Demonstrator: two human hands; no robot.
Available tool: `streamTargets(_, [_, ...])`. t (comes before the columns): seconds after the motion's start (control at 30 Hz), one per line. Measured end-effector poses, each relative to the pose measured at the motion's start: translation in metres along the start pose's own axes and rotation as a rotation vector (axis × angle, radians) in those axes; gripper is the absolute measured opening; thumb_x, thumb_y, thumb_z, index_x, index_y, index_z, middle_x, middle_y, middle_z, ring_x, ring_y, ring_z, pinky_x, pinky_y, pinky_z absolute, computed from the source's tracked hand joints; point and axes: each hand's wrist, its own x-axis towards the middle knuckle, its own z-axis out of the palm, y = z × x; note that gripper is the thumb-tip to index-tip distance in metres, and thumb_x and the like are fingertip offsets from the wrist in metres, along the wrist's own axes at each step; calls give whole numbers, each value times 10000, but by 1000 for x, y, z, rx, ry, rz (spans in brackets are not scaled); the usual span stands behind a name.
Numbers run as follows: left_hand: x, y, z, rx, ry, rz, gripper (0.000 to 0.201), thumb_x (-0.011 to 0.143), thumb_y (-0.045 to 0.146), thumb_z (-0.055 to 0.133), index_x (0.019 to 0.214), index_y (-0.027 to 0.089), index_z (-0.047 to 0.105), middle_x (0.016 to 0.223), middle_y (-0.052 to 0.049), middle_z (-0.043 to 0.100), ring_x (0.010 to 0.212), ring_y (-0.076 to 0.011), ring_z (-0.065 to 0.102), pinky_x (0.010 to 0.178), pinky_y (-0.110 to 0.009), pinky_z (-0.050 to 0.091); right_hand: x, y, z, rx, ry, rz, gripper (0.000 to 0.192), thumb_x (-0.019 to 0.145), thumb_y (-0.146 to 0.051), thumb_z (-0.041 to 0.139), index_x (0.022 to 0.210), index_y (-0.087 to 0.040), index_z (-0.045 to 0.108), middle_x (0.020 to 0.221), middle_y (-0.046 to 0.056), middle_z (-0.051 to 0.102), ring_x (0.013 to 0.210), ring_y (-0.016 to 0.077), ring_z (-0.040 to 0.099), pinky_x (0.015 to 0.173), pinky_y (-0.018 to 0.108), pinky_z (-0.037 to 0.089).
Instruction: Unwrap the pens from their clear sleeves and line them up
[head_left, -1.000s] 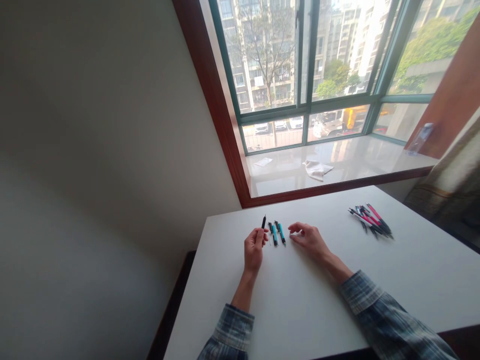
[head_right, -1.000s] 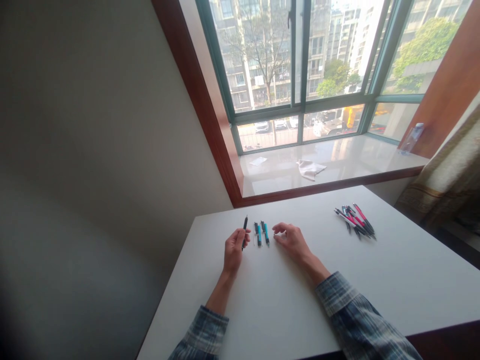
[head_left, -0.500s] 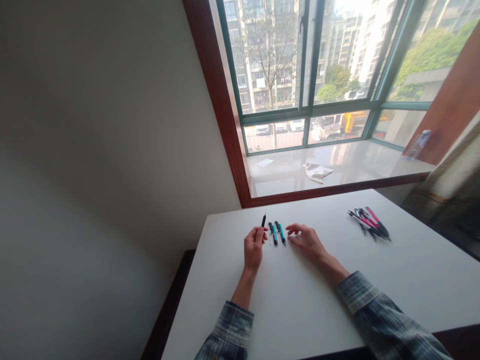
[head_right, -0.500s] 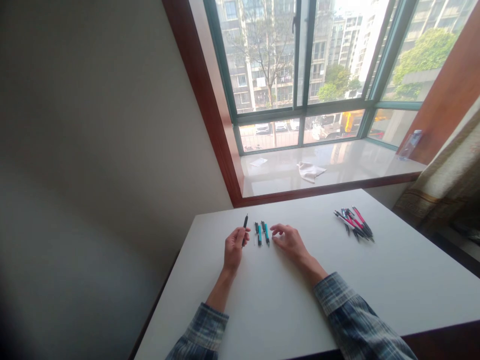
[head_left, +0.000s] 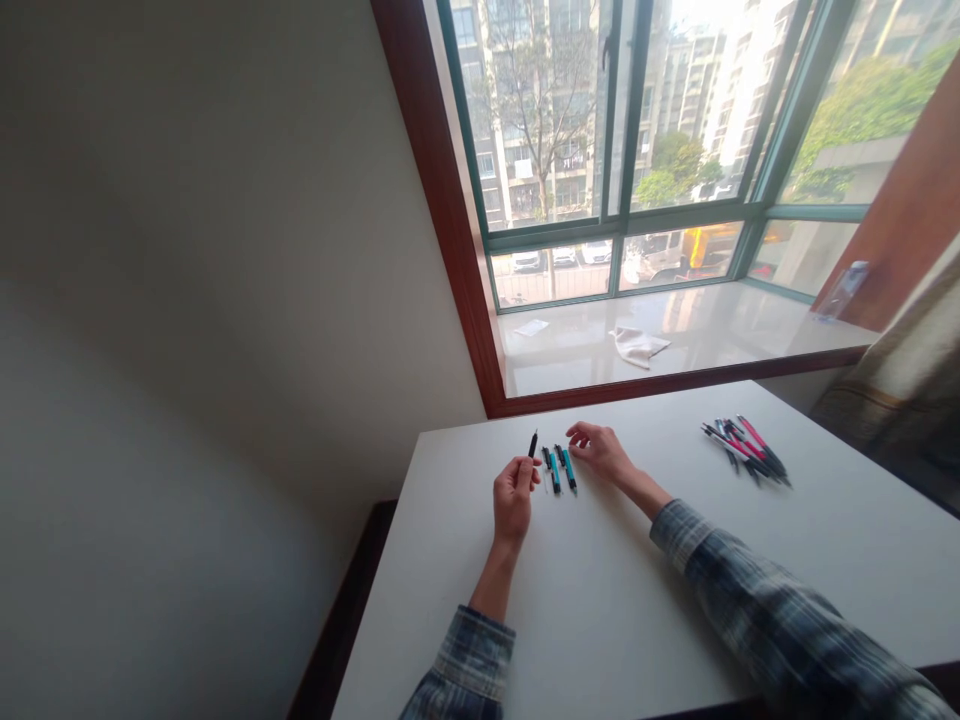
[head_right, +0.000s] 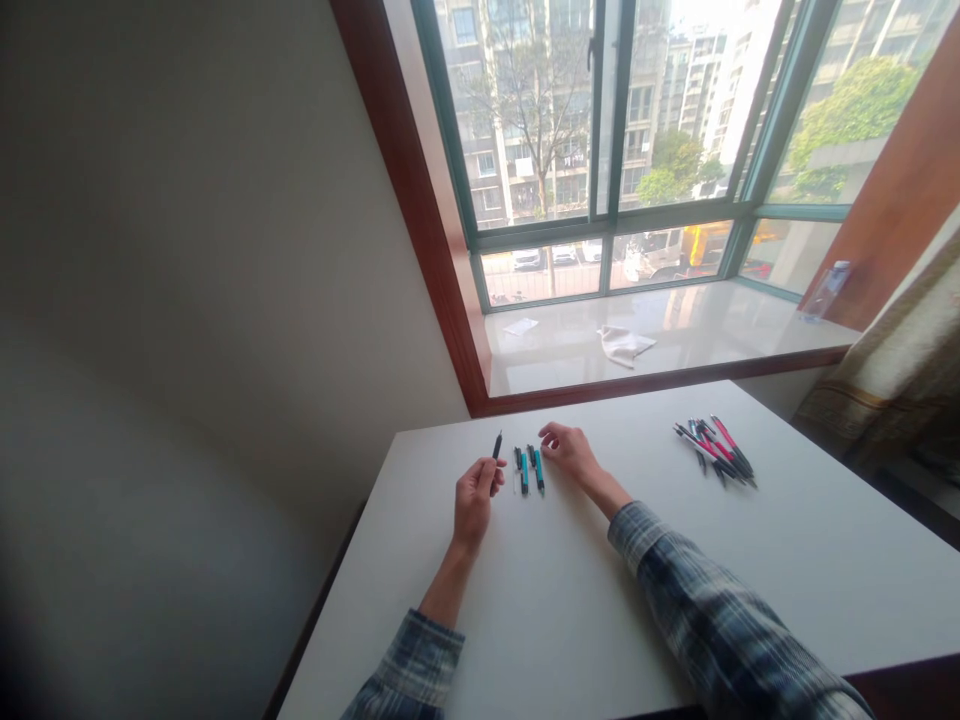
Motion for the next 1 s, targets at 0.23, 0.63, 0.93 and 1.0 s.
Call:
streamTargets(0.23, [0, 0, -2, 1, 10, -16, 443, 905, 578, 585, 886, 160, 731, 681, -16, 596, 633, -141, 500, 610, -259, 400, 7, 11, 12, 29, 47, 3, 219, 769, -251, 617, 951, -218, 736, 834, 22, 769, 703, 176, 655, 715, 306, 523])
streamTargets(0.63, [-2, 3, -1, 40, -17, -23, 411, 917, 555, 595, 903, 162, 714, 700, -6, 588, 637, -133, 487, 609, -243, 396, -20, 6, -5, 61, 86, 60, 305, 786, -293, 622, 1055, -220, 746, 939, 43, 768, 783, 185, 671, 810, 331, 536])
streamTargets(0.93, [-8, 2, 10, 252, -66, 60, 310, 871, 482, 703, 973, 193, 744, 781, -27, 704, 740, -177, 624, 710, -268, 479, -61, -14, -29, 292, 35, 69, 310, 858, -469, 678, 749, -206, 554, 701, -14, 564, 648, 147, 503, 599, 267, 406])
streamTargets(1.0, [-9, 3, 14, 289, -97, 89, 278, 870, 460, 712, 967, 203, 752, 820, -39, 735, 775, -193, 661, 746, -290, 508, -62, -17, -27, 342, -28, 78, 428, 854, -528, 689, 679, -213, 457, 623, -46, 443, 588, 123, 394, 544, 256, 315])
